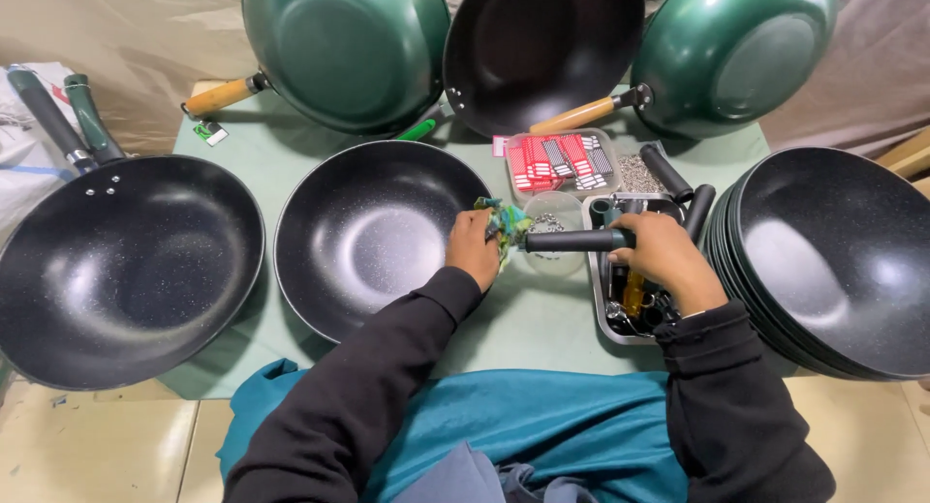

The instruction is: Assembling handles onto various pans using a screwdriver and wiping them clean with a cloth.

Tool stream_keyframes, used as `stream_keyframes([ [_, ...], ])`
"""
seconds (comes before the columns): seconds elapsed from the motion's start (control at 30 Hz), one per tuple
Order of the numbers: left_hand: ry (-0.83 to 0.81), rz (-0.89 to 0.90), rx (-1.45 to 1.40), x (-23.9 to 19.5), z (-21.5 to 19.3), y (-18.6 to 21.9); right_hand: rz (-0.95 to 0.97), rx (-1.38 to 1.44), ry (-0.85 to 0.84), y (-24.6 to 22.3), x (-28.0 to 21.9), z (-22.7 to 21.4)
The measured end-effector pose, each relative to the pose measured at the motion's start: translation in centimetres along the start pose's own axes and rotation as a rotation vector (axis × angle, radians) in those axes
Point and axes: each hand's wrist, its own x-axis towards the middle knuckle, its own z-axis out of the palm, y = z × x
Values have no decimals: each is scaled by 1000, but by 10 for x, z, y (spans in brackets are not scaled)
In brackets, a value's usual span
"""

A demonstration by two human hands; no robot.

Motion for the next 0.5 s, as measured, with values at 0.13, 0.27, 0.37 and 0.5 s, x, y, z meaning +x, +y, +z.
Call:
stream_keyframes([
  [0.13, 1, 178, 278, -27, -4, 11, -2, 2, 2, 4, 0, 4],
  [0.27, 91, 481, 569, -46, -13, 13, -6, 2, 16, 3, -2, 2],
  [0.37, 203, 612, 682, -45, -11, 15, -20, 0, 29, 1, -6, 2],
  [0.5, 427, 677, 715, -18, 9, 4, -34, 5, 58, -1, -10, 1],
])
